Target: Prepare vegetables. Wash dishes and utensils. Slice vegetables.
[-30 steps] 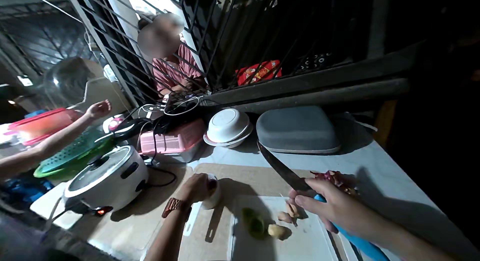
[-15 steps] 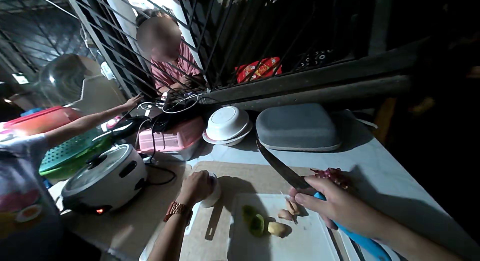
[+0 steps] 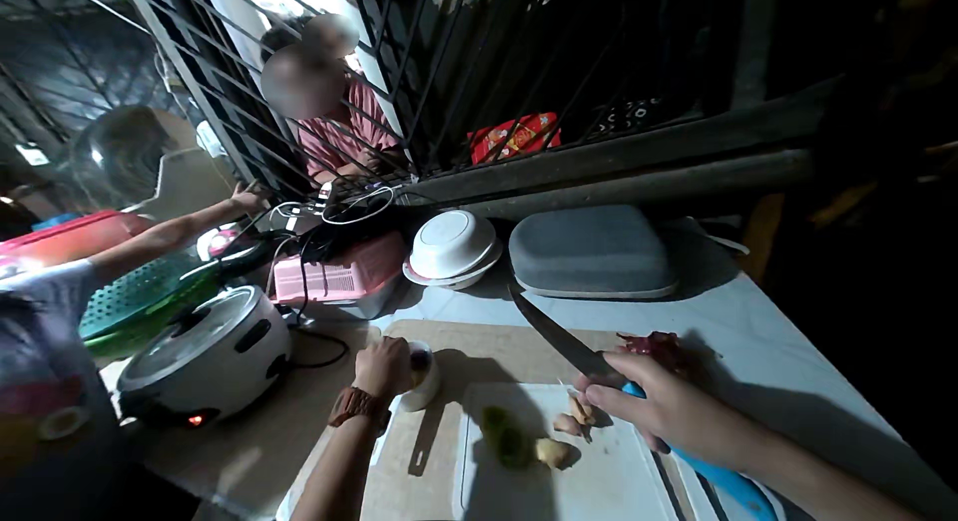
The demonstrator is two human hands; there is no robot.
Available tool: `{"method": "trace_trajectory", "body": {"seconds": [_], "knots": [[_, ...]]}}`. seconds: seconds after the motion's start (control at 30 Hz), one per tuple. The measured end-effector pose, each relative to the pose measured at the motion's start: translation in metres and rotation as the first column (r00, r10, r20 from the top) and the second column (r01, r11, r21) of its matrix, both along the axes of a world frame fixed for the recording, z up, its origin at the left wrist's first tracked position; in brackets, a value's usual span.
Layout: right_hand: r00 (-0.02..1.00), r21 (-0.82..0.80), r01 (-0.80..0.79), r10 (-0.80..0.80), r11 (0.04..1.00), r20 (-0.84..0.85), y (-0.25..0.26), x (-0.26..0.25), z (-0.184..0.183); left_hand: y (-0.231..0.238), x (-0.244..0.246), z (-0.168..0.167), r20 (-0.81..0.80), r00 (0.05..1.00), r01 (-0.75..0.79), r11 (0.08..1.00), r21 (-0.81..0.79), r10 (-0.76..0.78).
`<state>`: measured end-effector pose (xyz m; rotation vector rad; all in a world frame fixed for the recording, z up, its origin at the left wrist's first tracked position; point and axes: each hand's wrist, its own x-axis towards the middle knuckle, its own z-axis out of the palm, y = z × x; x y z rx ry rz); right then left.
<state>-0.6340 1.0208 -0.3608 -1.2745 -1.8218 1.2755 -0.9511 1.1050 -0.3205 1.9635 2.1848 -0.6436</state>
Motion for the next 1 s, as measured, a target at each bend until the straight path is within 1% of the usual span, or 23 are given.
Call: {"method": "trace_trajectory", "body": {"seconds": [0.13,0.27,0.4,0.53,0.7,0.9,1.0], "knots": [[1.000,0.006,0.006,-0.006,1.000,0.002,0.000,0.002,0.000,-0.003,0.005,0.000,0.011,1.000,-0.018,1.000,-0.019,0.019],[1.000,-0.001,-0.005,0.005,1.000,-0.002,0.001,0.001,0.001,-0.004,0.003,-0.001,0.081,0.996,-0.047,0.999,-0.003,0.047],[1.000,0.004,-0.006,0.006,1.000,0.011,0.002,0.001,0.000,-0.005,0.008,0.007,0.128,0.992,0.026,0.996,-0.080,-0.016],[1.000,0.012,0.002,-0.003,1.000,0.008,0.001,0.002,0.003,0.001,0.005,0.007,0.100,0.994,0.045,0.992,-0.118,-0.034],[1.000,0.027,-0.004,0.003,1.000,0.025,0.003,0.005,0.003,0.016,-0.017,-0.011,0.148,0.987,0.071,0.994,-0.084,-0.058],[1.000,0.041,0.009,-0.009,0.999,0.023,0.004,0.005,0.000,0.015,-0.019,-0.010,0.173,0.985,0.039,0.994,-0.106,-0.021],[0.999,0.038,0.015,-0.016,0.999,0.031,0.003,0.003,0.002,0.013,-0.028,-0.013,0.245,0.968,0.073,0.996,-0.046,-0.060]]}}
